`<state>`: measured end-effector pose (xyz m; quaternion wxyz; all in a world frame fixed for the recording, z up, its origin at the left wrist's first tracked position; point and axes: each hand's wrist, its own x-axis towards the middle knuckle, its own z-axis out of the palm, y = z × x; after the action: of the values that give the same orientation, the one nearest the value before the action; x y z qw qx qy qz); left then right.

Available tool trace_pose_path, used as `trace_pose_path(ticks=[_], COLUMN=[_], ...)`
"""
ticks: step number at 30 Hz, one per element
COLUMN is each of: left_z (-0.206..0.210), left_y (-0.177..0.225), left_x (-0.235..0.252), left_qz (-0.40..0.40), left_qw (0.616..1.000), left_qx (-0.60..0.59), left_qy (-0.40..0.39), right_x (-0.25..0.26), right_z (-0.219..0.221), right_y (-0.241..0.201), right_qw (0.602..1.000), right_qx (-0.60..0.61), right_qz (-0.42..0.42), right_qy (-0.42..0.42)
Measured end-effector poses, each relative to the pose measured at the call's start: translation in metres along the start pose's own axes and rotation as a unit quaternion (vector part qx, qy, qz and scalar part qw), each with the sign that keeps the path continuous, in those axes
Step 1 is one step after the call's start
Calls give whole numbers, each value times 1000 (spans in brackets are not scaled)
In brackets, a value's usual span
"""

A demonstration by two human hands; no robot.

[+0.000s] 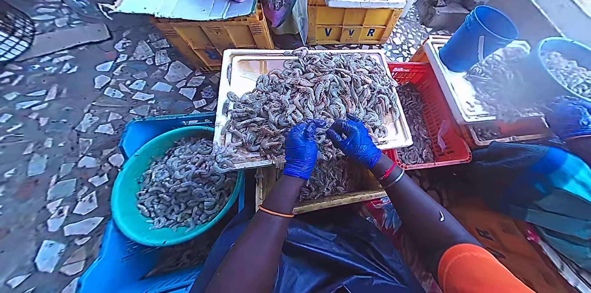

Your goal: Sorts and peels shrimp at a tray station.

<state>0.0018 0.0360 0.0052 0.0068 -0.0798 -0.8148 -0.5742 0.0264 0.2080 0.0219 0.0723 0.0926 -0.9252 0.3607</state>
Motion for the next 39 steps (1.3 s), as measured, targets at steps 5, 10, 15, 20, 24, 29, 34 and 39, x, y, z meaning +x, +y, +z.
trace_pose_path(ticks=[5,10,15,20,24,29,34,39], left_z=[-22,-17,-21,-26,-19,-56,-102,-62], left_y=[-10,-6,-9,4,4,-15,-41,-23], left_x=[7,-6,0,-10,-14,6,10,4], left_qz=[-69,0,-42,-67,-138,-186,-112,-202], left_qw=[997,984,979,983,966,899,766,928], left_qx=[-30,75,155,-75,-188,-383,-546,-291], left_qy=[-30,-162,-128,-151,-113,104,320,113], right_x=[-7,-8,-10,-3,-4,8,44,61], right_z=[1,-3,-7,9,46,46,46,75], right_y=[3,-8,-7,-10,-24,-32,-5,8], right_qw=[996,991,986,984,997,969,972,956], right_qx=[87,119,125,-71,-61,-145,-177,-229], right_qz=[31,64,106,61,-22,-33,145,179], right_qy=[-13,-14,-20,-150,-34,-195,-54,-32])
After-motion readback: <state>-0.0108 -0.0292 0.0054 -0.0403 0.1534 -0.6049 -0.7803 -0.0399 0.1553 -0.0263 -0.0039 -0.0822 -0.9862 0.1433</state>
